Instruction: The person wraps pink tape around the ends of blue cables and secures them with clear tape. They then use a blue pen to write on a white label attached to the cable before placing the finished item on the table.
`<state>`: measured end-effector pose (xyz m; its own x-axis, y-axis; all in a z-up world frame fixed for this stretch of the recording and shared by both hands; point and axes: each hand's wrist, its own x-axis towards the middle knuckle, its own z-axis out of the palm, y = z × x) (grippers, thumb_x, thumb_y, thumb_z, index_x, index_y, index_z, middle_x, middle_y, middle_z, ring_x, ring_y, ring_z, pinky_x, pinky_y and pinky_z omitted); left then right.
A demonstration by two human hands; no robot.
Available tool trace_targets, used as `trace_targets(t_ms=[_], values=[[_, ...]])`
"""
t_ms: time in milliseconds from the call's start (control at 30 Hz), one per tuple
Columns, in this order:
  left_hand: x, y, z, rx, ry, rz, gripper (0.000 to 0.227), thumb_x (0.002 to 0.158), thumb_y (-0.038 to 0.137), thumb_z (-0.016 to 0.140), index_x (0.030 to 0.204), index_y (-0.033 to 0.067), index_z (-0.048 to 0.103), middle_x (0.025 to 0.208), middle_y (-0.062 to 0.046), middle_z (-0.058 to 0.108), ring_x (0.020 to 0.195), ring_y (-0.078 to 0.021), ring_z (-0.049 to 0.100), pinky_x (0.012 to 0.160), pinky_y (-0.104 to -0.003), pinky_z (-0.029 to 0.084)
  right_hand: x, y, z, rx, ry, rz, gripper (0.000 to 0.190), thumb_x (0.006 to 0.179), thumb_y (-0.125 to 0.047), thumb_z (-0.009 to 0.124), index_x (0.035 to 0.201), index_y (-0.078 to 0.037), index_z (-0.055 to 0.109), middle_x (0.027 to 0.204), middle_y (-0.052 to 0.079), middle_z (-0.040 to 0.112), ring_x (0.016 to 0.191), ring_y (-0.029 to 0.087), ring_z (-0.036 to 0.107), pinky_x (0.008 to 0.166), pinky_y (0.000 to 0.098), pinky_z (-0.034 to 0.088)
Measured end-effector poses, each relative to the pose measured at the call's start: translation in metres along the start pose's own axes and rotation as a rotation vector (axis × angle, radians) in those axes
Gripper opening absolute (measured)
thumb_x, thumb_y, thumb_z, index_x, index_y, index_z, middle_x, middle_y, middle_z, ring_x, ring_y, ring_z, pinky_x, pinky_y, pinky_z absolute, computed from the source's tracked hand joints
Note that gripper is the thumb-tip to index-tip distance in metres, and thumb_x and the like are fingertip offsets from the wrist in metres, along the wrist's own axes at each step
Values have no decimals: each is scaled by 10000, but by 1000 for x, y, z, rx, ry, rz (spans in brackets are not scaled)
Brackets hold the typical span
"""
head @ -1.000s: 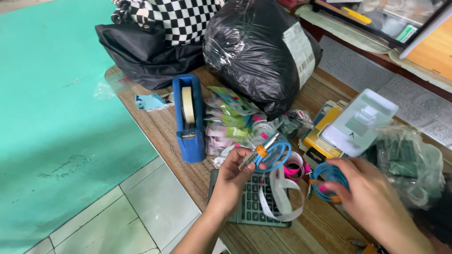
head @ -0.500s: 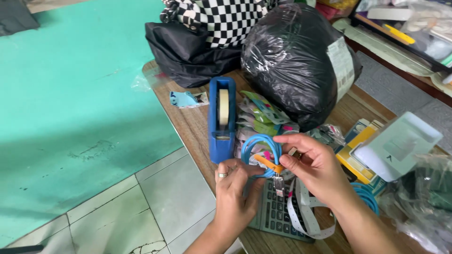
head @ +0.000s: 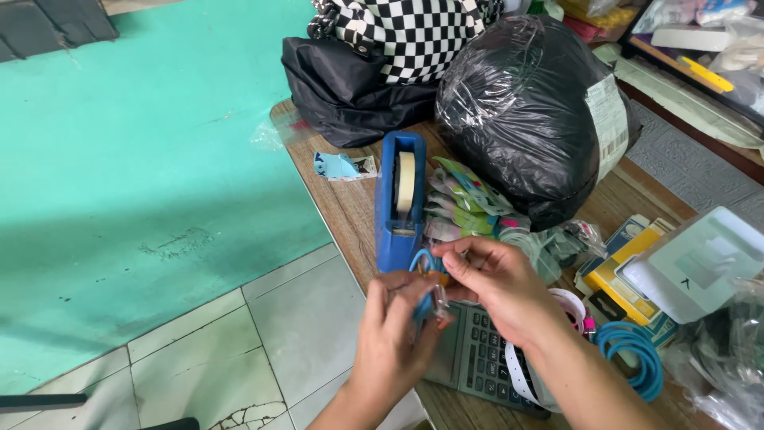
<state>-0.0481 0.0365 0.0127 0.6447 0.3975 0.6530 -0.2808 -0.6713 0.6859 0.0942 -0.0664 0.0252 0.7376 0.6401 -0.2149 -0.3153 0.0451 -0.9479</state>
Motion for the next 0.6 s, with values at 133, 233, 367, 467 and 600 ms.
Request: trace_targets(t_ms=[133, 233, 367, 467, 600], values=[[-5, -19, 4, -131, 223, -176, 346, 744, -53, 723, 1069, 59, 681, 983, -80, 574, 842, -177, 600, 710, -276, 518, -19, -13, 18, -35, -43, 49, 261, 861, -43, 642, 1066, 108, 699, 758, 227, 696, 632, 274, 680, 594, 328, 597], [-9, -37, 3, -513, 190, -442, 79, 837, 9, 695, 855, -67, 690, 906, -64, 554, 593, -108, 547, 498, -216, 493, -34, -22, 17, -493, -24, 13, 163, 835, -12, 680, 914, 109, 756, 644, 162, 715, 482, 193, 641, 431, 282, 528], [1, -32, 0, -803, 23, -625, 458, 806, -80, 701, 1250, -19, 611, 870, -63, 616, 665, -103, 563, 566, -198, 481, -50, -23, 7, -789, -97, -406, 413, 701, -73, 785, 1107, -61, 711, 961, 24, 766, 698, 84, 703, 574, 204, 556], [3, -26, 6, -791, -30, -558, 472, 789, -74, 718, 1239, -13, 591, 858, -80, 665, 682, -107, 572, 612, -204, 466, -56, -7, -2, -586, -123, -245, 463, 773, -63, 709, 1229, -12, 644, 1016, 98, 790, 744, 122, 740, 615, 224, 610], [-1, -20, 20, -551, -12, -549, 308, 832, 59, 689, 1129, -4, 635, 942, -74, 688, 823, -131, 621, 745, -248, 525, -66, 2, -1, -353, -5, -204, 489, 787, -13, 688, 1269, 33, 620, 935, 155, 746, 726, 165, 713, 622, 249, 619]])
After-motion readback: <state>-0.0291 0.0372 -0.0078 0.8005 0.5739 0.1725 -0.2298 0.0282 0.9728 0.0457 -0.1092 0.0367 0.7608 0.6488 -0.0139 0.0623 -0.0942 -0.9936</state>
